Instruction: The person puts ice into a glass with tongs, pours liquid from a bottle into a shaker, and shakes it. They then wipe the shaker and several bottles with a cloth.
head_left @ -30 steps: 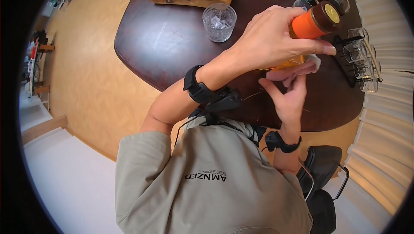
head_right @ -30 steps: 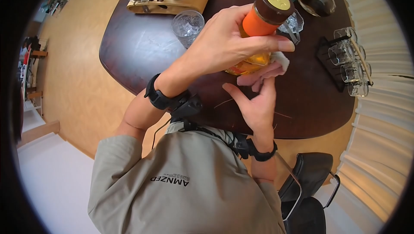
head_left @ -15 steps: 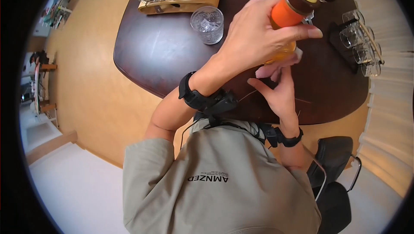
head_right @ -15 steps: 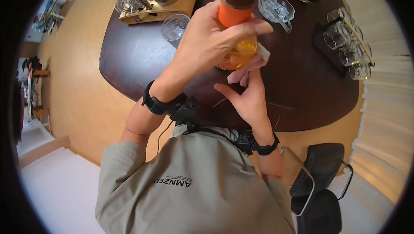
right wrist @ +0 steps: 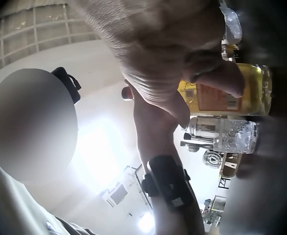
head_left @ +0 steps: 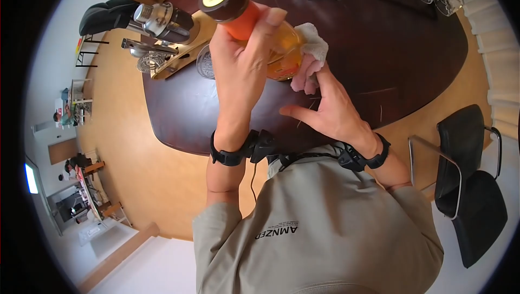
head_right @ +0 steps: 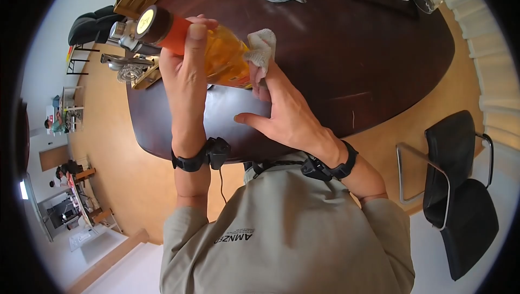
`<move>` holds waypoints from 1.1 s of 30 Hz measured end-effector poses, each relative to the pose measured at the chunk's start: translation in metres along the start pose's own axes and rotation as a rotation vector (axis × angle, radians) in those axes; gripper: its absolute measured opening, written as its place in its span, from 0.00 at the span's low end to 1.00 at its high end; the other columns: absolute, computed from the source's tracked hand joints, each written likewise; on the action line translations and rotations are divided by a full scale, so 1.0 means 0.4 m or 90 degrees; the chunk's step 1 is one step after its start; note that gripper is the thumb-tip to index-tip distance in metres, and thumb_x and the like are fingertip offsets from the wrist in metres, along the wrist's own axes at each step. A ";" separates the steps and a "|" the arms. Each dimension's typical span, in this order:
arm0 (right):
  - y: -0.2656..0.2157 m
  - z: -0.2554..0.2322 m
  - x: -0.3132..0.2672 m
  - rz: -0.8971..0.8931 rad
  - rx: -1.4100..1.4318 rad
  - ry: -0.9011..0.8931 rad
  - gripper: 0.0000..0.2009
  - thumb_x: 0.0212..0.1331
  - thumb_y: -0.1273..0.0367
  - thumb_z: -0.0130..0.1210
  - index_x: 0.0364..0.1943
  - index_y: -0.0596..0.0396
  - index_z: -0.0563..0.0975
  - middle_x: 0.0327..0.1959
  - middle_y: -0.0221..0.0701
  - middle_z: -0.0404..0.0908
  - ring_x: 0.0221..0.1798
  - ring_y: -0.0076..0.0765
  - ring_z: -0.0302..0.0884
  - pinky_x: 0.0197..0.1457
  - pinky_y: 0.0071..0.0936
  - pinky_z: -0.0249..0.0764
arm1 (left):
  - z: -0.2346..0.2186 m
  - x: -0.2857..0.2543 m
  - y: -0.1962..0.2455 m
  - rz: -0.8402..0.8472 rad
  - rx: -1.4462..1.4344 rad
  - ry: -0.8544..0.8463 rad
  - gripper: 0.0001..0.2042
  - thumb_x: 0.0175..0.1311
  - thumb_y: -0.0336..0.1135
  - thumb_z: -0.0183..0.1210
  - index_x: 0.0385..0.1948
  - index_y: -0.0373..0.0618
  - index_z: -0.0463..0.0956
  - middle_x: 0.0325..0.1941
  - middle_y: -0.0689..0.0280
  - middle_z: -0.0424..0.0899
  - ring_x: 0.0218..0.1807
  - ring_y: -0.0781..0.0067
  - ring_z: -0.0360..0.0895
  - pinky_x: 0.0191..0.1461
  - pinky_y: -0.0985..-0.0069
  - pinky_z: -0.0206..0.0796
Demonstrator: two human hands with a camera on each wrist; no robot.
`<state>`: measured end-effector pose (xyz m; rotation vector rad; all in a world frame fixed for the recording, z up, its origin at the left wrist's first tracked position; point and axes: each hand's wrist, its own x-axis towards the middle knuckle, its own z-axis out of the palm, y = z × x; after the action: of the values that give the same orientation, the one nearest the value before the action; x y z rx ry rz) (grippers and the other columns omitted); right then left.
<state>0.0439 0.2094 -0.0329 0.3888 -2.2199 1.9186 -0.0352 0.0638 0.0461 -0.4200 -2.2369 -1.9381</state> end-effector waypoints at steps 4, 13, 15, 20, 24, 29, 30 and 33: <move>0.067 0.002 -0.019 -0.001 -0.068 -0.049 0.29 0.50 0.69 0.80 0.50 0.54 0.69 0.40 0.28 0.72 0.36 0.27 0.65 0.43 0.29 0.71 | -0.003 0.002 -0.007 0.006 0.021 0.007 0.17 0.80 0.46 0.59 0.45 0.37 0.84 0.48 0.64 0.88 0.62 0.71 0.77 0.70 0.69 0.63; 0.075 -0.011 -0.022 0.099 0.001 -0.069 0.25 0.53 0.71 0.77 0.49 0.55 0.70 0.38 0.29 0.74 0.36 0.27 0.69 0.41 0.29 0.71 | -0.005 0.006 -0.013 0.011 0.053 0.024 0.19 0.80 0.49 0.59 0.45 0.38 0.85 0.49 0.64 0.88 0.64 0.69 0.77 0.71 0.67 0.63; 0.056 -0.016 -0.018 0.088 0.004 -0.064 0.25 0.53 0.72 0.77 0.48 0.54 0.70 0.37 0.28 0.74 0.36 0.26 0.68 0.40 0.29 0.70 | -0.006 0.005 -0.008 0.010 0.056 0.022 0.20 0.79 0.50 0.59 0.45 0.38 0.85 0.49 0.64 0.87 0.64 0.68 0.77 0.71 0.67 0.63; 0.081 -0.005 -0.022 0.036 -0.005 -0.044 0.24 0.53 0.73 0.77 0.46 0.53 0.70 0.35 0.26 0.72 0.34 0.25 0.66 0.39 0.28 0.68 | -0.006 0.003 -0.004 0.005 0.052 0.018 0.21 0.79 0.51 0.59 0.45 0.38 0.85 0.49 0.64 0.87 0.64 0.69 0.77 0.71 0.68 0.63; 0.079 0.000 -0.027 0.083 0.002 -0.063 0.26 0.53 0.73 0.76 0.50 0.54 0.69 0.37 0.27 0.71 0.35 0.25 0.66 0.40 0.28 0.69 | -0.008 0.005 -0.010 0.006 0.044 0.015 0.21 0.79 0.51 0.59 0.45 0.38 0.85 0.50 0.64 0.87 0.63 0.69 0.77 0.71 0.68 0.63; -0.013 -0.007 0.006 -0.032 -0.098 -0.075 0.59 0.49 0.68 0.79 0.81 0.63 0.48 0.85 0.61 0.40 0.85 0.71 0.45 0.80 0.50 0.64 | -0.005 0.002 -0.002 -0.002 0.028 0.012 0.21 0.79 0.52 0.59 0.45 0.38 0.85 0.51 0.65 0.86 0.60 0.72 0.77 0.69 0.69 0.64; -0.010 -0.003 0.011 -0.034 -0.098 -0.081 0.59 0.49 0.68 0.79 0.81 0.63 0.48 0.85 0.61 0.40 0.85 0.71 0.45 0.80 0.50 0.64 | -0.006 0.001 0.000 0.001 0.019 0.003 0.21 0.79 0.52 0.59 0.45 0.38 0.85 0.52 0.65 0.86 0.59 0.72 0.78 0.69 0.70 0.65; 0.018 0.016 0.004 -0.004 -0.079 -0.073 0.58 0.50 0.67 0.78 0.81 0.64 0.48 0.84 0.62 0.42 0.85 0.72 0.44 0.81 0.51 0.62 | -0.005 -0.001 0.010 -0.010 0.033 0.004 0.21 0.79 0.52 0.59 0.45 0.39 0.85 0.52 0.66 0.85 0.57 0.73 0.78 0.68 0.70 0.66</move>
<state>0.0406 0.2039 -0.0401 0.4975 -2.3916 1.7858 -0.0338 0.0625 0.0501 -0.3914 -2.2878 -1.8816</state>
